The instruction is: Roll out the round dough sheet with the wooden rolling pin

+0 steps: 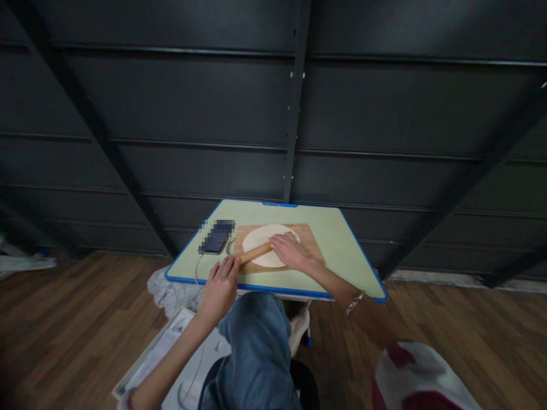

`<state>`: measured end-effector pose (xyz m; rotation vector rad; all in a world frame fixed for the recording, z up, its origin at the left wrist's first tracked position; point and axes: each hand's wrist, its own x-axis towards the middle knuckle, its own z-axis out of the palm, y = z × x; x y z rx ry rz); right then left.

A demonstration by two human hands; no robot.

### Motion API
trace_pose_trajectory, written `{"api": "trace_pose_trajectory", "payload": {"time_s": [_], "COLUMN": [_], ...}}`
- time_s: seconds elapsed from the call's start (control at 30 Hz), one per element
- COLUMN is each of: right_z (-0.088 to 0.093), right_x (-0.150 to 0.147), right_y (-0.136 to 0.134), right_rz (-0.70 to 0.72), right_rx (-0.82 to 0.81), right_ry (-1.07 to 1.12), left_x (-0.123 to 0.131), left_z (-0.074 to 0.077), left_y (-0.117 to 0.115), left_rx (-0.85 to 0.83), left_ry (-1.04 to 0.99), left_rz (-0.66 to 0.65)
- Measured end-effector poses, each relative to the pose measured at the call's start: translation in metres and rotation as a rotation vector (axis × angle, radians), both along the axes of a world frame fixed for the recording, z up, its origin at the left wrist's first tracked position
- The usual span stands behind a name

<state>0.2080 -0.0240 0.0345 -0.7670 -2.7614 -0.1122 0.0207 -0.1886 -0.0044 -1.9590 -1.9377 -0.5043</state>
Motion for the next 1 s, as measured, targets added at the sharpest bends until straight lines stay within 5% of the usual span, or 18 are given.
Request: {"api": "trace_pose_trajectory", "payload": {"time_s": [0.27,0.6,1.0], "right_z": [-0.023,-0.021,-0.019], "right_x": [-0.01,-0.072,-0.118], "right_y": [0.011,0.081,0.154], "right_rz": [-0.101,-0.207,-0.339], "right_rx": [-0.135,-0.074,-0.374], "right_ry": [0.033,0.031,0.027], "left_x": [0.018,-0.02,-0.061], "left_z": [0.006,0.017,0.026], "left_y": [0.058,0.152,0.224], "left_rx": [-0.035,-0.126,-0.423], "left_ry": [0.055,0.004,-0.194], "left_rz": [0.083,0.279,0.29]}}
